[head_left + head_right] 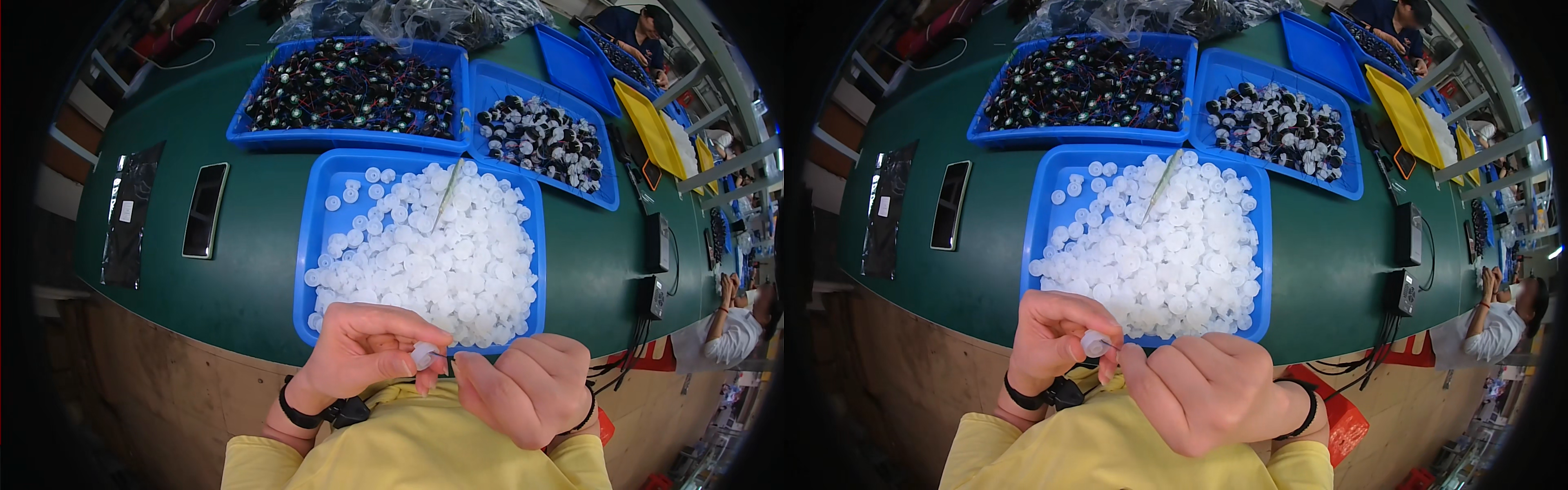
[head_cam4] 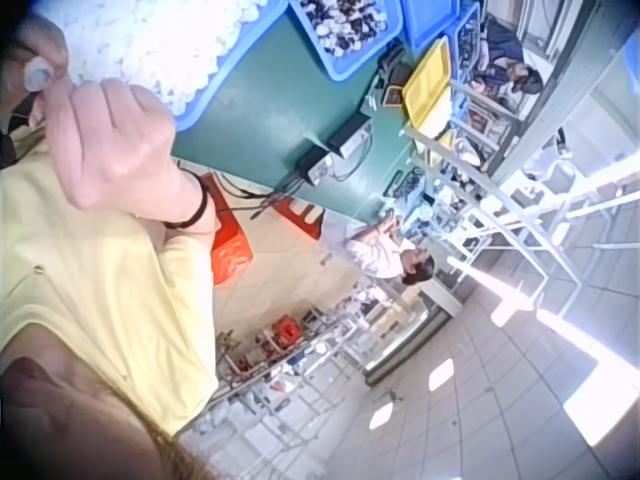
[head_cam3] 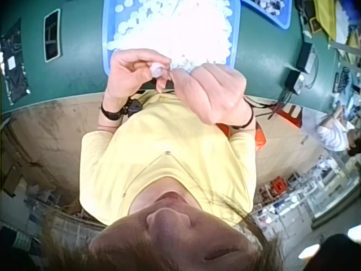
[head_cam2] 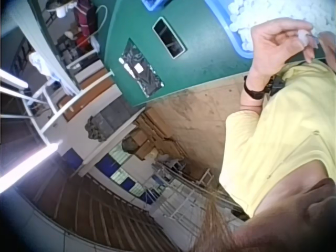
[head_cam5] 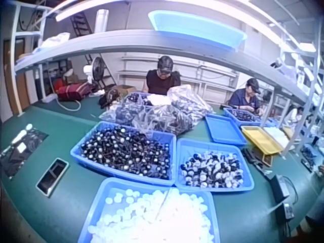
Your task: Assembling small plastic components using a metal prying tool on a workbench.
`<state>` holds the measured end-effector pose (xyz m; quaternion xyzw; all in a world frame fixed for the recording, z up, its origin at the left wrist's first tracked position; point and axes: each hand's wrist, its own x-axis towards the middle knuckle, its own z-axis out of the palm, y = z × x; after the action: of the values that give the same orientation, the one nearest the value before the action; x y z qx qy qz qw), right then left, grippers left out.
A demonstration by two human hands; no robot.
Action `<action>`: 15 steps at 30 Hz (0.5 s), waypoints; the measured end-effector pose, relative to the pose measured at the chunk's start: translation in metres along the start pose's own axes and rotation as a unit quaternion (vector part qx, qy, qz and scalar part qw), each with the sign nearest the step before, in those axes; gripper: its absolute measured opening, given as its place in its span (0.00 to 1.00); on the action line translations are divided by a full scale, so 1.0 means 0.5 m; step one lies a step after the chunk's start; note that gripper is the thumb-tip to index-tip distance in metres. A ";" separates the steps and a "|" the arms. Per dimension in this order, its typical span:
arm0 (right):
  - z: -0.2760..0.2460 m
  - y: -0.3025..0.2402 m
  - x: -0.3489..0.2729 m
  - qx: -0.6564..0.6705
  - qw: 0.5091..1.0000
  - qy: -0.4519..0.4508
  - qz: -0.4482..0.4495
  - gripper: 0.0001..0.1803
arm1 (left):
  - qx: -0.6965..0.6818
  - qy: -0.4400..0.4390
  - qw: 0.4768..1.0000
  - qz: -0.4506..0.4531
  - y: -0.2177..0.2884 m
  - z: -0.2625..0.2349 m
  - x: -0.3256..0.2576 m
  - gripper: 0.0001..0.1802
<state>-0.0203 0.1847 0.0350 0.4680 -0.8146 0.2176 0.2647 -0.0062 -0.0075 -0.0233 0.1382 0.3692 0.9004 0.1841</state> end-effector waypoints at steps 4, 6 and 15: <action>0.001 -0.002 0.002 -0.006 1.000 -0.002 0.006 0.08 | -0.002 -0.004 1.000 0.003 0.000 -0.001 0.002 0.16; 0.000 -0.001 0.003 -0.009 1.000 -0.005 0.004 0.08 | -0.005 -0.003 1.000 0.002 0.000 -0.001 0.001 0.16; -0.001 -0.003 0.012 0.003 1.000 -0.026 -0.004 0.07 | 0.017 -0.012 1.000 0.001 -0.004 -0.001 0.000 0.16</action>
<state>-0.0214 0.1803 0.0392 0.4775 -0.8186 0.2071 0.2431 -0.0060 -0.0067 -0.0252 0.1527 0.3816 0.8927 0.1851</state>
